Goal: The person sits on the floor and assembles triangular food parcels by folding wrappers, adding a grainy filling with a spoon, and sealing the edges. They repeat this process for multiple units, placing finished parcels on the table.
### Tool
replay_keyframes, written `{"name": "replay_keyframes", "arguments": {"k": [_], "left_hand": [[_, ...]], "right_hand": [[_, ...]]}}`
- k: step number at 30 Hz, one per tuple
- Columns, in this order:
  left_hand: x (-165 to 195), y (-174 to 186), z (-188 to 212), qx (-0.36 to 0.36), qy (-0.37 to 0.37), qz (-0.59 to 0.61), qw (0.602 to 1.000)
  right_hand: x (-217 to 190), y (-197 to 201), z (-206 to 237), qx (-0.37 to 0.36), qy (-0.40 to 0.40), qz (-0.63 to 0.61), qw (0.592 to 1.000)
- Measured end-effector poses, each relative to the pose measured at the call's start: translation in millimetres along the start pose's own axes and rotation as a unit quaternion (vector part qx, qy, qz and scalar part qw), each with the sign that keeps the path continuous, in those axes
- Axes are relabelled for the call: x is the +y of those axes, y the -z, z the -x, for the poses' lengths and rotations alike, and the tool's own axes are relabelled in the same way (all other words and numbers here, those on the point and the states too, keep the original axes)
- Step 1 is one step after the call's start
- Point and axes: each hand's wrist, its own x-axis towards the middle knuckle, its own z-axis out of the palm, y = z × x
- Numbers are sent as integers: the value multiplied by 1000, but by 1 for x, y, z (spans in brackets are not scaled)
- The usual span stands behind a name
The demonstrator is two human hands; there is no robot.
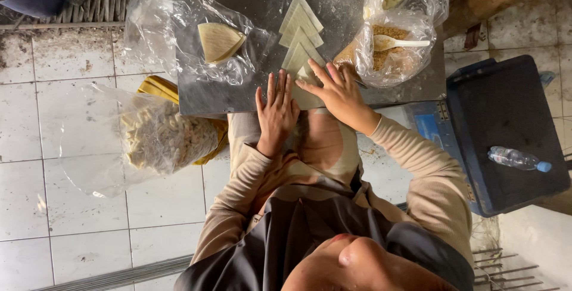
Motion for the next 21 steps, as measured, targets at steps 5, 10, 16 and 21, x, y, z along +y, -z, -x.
{"name": "replay_keyframes", "arguments": {"k": [5, 10, 16, 21], "left_hand": [[2, 1, 2, -3, 2, -2, 1000], [3, -1, 1, 13, -8, -24, 1000], [3, -3, 2, 9, -6, -21, 1000], [3, -2, 0, 13, -9, -13, 1000]], "right_hand": [[4, -10, -2, 15, -8, 30, 999], [13, -22, -16, 29, -43, 68, 996], [25, -17, -12, 24, -81, -75, 994], [-3, -15, 2, -5, 4, -20, 1000]]}}
